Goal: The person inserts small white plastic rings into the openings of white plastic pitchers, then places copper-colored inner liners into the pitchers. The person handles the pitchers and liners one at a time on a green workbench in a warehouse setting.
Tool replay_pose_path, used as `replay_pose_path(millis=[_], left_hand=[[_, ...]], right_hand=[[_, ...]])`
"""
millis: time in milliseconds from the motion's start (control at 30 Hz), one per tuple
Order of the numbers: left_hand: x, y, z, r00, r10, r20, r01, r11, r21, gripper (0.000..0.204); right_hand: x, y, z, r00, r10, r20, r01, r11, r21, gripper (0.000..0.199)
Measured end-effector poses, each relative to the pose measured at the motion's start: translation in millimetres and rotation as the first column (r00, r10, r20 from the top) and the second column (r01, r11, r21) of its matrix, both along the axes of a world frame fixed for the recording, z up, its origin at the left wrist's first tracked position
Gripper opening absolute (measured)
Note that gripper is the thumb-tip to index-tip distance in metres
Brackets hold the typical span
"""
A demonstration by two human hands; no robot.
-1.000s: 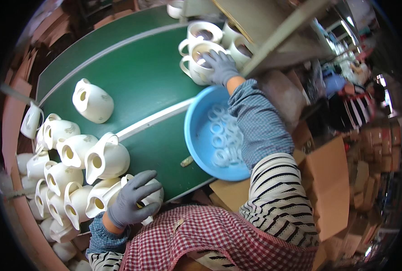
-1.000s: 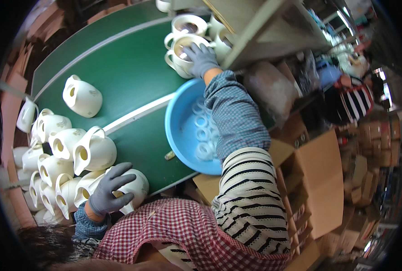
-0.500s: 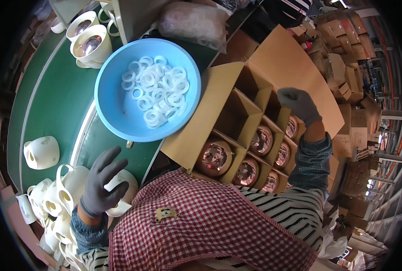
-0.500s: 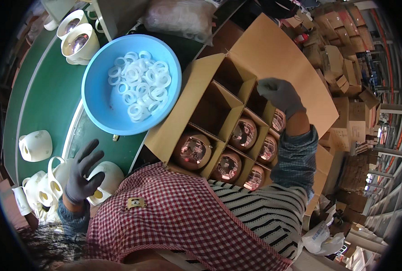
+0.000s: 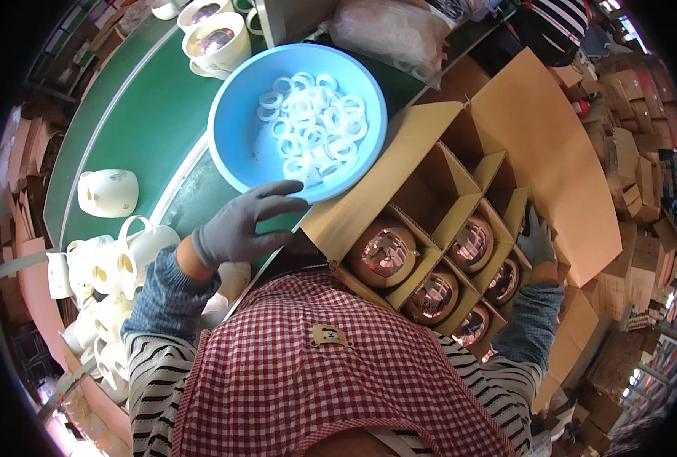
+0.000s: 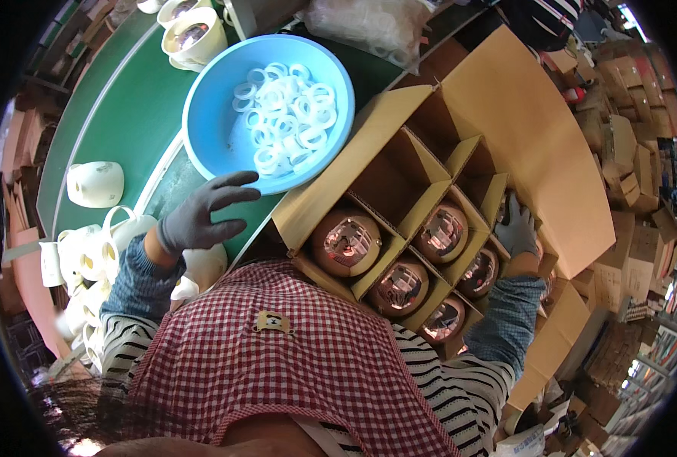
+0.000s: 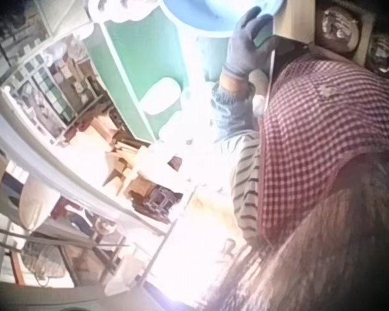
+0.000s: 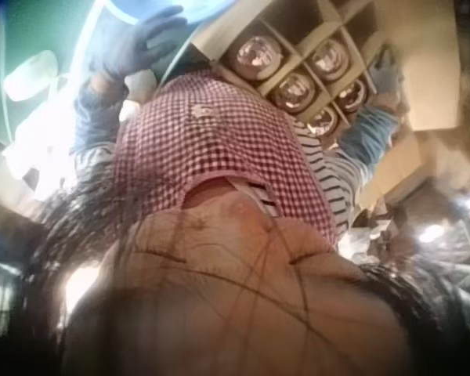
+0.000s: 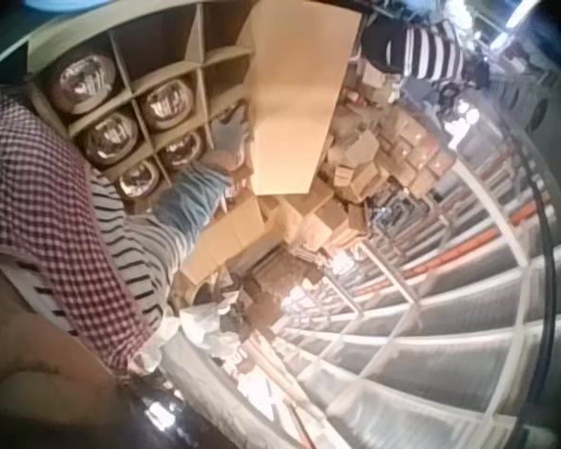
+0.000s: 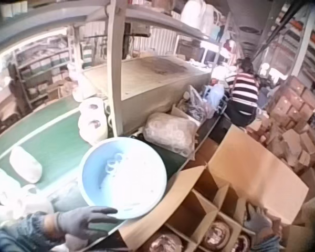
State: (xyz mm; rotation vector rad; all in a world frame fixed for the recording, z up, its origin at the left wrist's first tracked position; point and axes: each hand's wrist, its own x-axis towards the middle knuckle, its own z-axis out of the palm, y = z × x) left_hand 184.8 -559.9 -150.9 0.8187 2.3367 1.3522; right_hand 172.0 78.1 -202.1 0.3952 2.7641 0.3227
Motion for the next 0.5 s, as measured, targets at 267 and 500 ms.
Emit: replay_pose_path(millis=[267,500], left_hand=[[-73.8,-18.5,-83.8,0.941,0.338,-0.013,-0.331,0.914,-0.234,0.040],[-103.8,19.2,-131.9,0.946,0.270,0.180,-0.072,0.716,-0.694,0.052]], right_hand=[[-6.1,28.8,29.9,0.969,-0.060,0.241,0.231,0.574,-0.785,0.089],[-0.2,37.6,2.6,0.983,-0.129,0.131,0.174,0.885,-0.432,0.091]])
